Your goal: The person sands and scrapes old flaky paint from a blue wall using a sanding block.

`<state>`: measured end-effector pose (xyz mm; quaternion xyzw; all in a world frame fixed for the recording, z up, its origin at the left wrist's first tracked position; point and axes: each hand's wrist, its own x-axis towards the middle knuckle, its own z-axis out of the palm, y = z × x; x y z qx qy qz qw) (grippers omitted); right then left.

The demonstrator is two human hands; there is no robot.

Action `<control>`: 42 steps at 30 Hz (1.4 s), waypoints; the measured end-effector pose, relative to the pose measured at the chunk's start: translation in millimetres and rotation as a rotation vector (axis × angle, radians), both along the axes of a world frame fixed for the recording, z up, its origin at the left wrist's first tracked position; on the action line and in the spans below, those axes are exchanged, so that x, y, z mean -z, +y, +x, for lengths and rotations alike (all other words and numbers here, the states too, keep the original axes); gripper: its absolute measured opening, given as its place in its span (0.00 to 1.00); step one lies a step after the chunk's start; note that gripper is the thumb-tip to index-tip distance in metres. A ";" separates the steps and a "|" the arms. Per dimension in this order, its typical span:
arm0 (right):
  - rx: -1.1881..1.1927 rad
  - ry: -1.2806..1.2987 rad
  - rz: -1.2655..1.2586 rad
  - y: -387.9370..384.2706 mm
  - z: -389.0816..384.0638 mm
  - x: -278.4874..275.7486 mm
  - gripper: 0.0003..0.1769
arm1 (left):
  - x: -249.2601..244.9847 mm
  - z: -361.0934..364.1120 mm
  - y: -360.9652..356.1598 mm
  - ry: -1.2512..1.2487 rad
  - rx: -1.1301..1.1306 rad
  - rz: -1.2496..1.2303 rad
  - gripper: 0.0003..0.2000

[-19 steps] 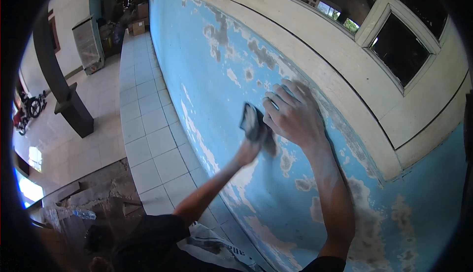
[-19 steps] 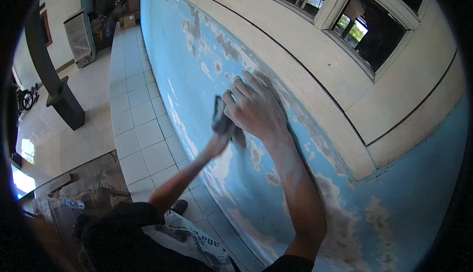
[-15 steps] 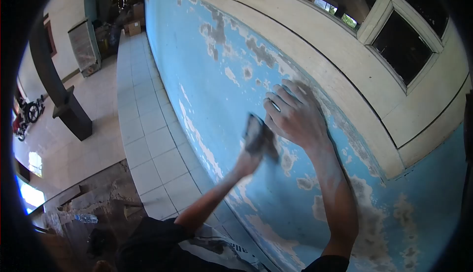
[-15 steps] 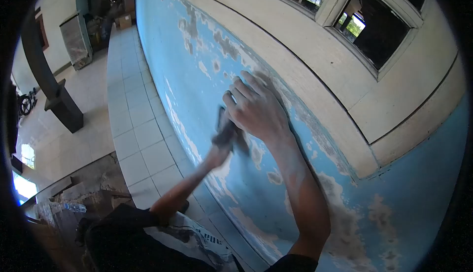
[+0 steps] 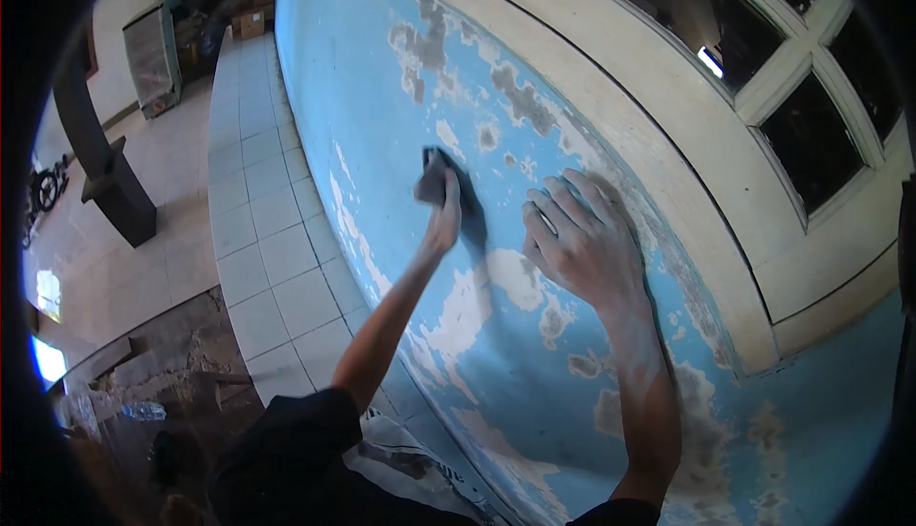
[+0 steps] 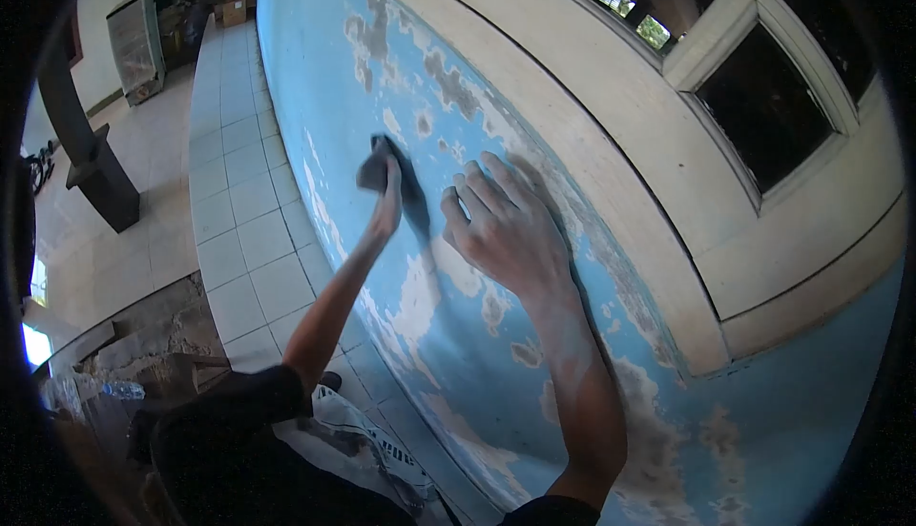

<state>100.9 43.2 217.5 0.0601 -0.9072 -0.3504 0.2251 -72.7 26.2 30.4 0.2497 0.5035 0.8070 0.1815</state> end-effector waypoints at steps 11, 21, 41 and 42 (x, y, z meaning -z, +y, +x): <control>-0.009 -0.030 0.014 -13.0 3.1 -12.8 0.12 | -0.7 44.7 -0.8 0.481 -0.049 -0.040 0.33; 0.007 -0.049 0.021 -12.3 5.6 -10.8 0.11 | 18.8 64.0 -29.9 0.790 0.008 -0.056 0.37; 0.034 -0.151 -0.024 -16.2 16.9 -3.4 0.12 | 18.5 -46.8 -8.3 -0.005 0.150 -0.240 0.33; 0.037 -0.157 -0.021 -16.3 17.9 -1.9 0.13 | 10.7 -45.7 -10.8 -0.024 0.171 -0.282 0.32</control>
